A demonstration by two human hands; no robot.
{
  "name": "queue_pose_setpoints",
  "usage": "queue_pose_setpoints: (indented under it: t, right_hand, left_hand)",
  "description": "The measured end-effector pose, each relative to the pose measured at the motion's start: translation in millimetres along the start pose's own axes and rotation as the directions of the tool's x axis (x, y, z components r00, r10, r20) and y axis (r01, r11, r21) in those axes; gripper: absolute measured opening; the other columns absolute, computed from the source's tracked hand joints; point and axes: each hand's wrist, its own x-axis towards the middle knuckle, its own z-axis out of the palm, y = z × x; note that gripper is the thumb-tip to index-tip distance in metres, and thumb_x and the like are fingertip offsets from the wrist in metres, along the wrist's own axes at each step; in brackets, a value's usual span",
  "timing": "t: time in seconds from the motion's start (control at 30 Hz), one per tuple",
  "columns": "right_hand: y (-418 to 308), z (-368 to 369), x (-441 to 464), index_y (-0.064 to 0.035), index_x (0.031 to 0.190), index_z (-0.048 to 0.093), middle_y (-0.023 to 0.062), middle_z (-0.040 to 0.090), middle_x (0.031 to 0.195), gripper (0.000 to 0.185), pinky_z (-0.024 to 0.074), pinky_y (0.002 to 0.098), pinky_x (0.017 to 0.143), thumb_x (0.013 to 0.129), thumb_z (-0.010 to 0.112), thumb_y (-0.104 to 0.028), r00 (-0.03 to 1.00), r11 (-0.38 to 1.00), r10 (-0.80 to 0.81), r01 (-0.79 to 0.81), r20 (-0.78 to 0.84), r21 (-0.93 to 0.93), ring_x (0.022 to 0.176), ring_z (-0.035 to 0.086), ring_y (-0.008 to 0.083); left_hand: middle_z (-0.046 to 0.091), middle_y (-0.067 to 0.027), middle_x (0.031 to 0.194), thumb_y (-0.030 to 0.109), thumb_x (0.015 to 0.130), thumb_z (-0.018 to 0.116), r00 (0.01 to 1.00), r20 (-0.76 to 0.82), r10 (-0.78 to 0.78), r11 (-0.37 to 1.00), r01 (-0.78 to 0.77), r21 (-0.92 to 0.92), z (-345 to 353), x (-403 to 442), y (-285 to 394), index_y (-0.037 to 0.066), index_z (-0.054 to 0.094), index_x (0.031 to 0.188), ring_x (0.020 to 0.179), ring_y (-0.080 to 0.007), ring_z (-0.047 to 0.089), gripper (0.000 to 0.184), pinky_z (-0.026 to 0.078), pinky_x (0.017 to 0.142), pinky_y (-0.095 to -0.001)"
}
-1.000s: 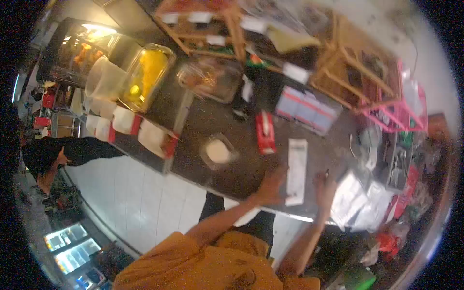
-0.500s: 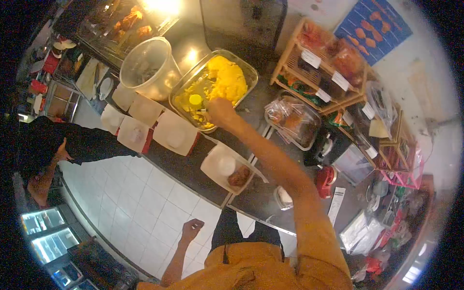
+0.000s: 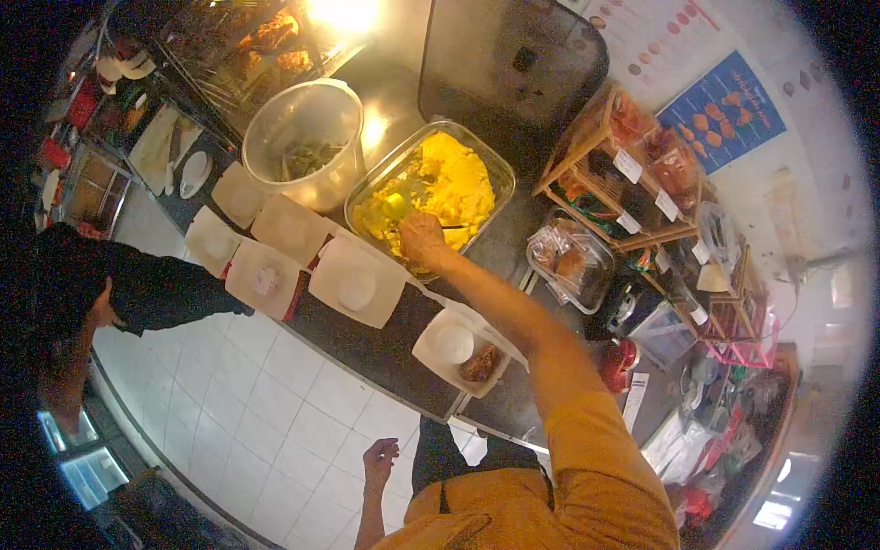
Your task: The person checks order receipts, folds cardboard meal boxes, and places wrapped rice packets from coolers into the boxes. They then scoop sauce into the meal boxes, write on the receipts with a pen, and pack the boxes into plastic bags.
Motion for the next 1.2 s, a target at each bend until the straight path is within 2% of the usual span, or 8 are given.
queue_pose_setpoints:
  t: [0.2,0.3,0.57,0.77,0.9,1.03,1.17,1.2]
  right_hand:
    - [11,-31,17,0.0034,0.083,0.066,0.0284,0.065,0.075,0.031,0.0537,0.0488,0.065,0.082,0.062,-0.027,0.975,0.868,0.153,-0.054,-0.164,0.493,0.072,0.066,0.0436]
    - [19,-20,40,0.0025,0.079,0.067,0.028,0.064,0.075,0.028,0.0527,0.0497,0.064,0.082,0.063,-0.024,0.973,0.878,0.153,-0.055,-0.171,0.475,0.069,0.066,0.0427]
    - [58,-43,63,-0.004,0.074,0.068,0.0157,0.068,0.071,0.008,0.0559,0.0418,0.058,0.077,0.062,-0.008,0.899,0.976,0.001,-0.097,-0.438,-0.196,0.068,0.071,0.0316]
    - [62,-4,80,-0.0007,0.069,0.069,0.0182,0.068,0.071,0.011,0.0567,0.0404,0.058,0.075,0.062,-0.006,0.949,0.895,-0.299,0.243,-0.101,-0.374,0.069,0.07,0.032]
    - [55,13,54,-0.0014,0.07,0.07,0.0191,0.068,0.07,0.012,0.0552,0.0421,0.056,0.076,0.062,-0.009,0.886,0.867,-0.461,0.463,0.058,-0.184,0.066,0.069,0.0334]
    - [41,-8,27,0.0008,0.074,0.069,0.019,0.068,0.073,0.016,0.054,0.0429,0.061,0.077,0.066,-0.014,0.972,0.916,-0.182,0.222,-0.148,0.333,0.066,0.066,0.0364]
    - [28,-19,3,-0.0022,0.08,0.073,0.014,0.068,0.07,0.024,0.0524,0.0384,0.058,0.082,0.073,-0.026,0.996,0.735,0.055,-0.084,0.064,0.673,0.058,0.065,0.0277]
    - [25,-31,-2,-0.002,0.081,0.073,0.0081,0.068,0.069,0.026,0.0515,0.0337,0.056,0.083,0.077,-0.028,0.955,0.54,0.144,-0.295,0.259,0.788,0.058,0.064,0.0165]
  left_hand:
    - [0.07,-0.0025,0.085,0.018,0.095,0.063,0.993,-0.118,-0.028,0.995,0.016,-0.103,-30,15,34,0.008,0.071,0.106,0.072,-0.0104,0.067,0.017,0.048,0.055,-0.0235]
    - [0.068,-0.0059,0.086,0.026,0.092,0.062,0.983,-0.172,-0.059,0.987,0.031,-0.159,-43,24,10,0.004,0.069,0.108,0.075,-0.0141,0.066,0.028,0.049,0.055,-0.0246]
    - [0.067,-0.0053,0.084,0.024,0.095,0.06,0.935,-0.311,-0.167,0.942,0.058,-0.331,-59,9,-15,0.004,0.068,0.105,0.071,-0.0131,0.064,0.024,0.046,0.053,-0.0245]
    - [0.068,-0.0061,0.086,0.025,0.095,0.06,0.917,-0.329,-0.223,0.934,0.104,-0.343,-58,-8,-32,0.005,0.068,0.105,0.072,-0.0144,0.065,0.024,0.048,0.055,-0.0243]
    - [0.068,-0.0059,0.087,0.027,0.096,0.061,0.914,-0.333,-0.23,0.925,0.098,-0.368,-48,-11,-36,0.005,0.068,0.106,0.072,-0.0142,0.065,0.025,0.048,0.055,-0.0253]
    - [0.068,-0.0058,0.088,0.028,0.097,0.06,0.934,-0.306,-0.182,0.924,0.056,-0.377,-41,-5,-15,0.005,0.068,0.107,0.073,-0.0135,0.065,0.026,0.049,0.057,-0.0256]
    - [0.068,-0.0063,0.09,0.029,0.097,0.059,0.952,-0.286,-0.111,0.947,0.014,-0.32,-43,-3,-6,0.004,0.067,0.111,0.078,-0.0144,0.065,0.029,0.049,0.06,-0.0263]
    - [0.068,-0.0068,0.091,0.03,0.097,0.058,0.951,-0.29,-0.11,0.959,0.025,-0.283,-43,-3,-1,0.004,0.067,0.111,0.079,-0.0152,0.066,0.031,0.05,0.061,-0.0271]
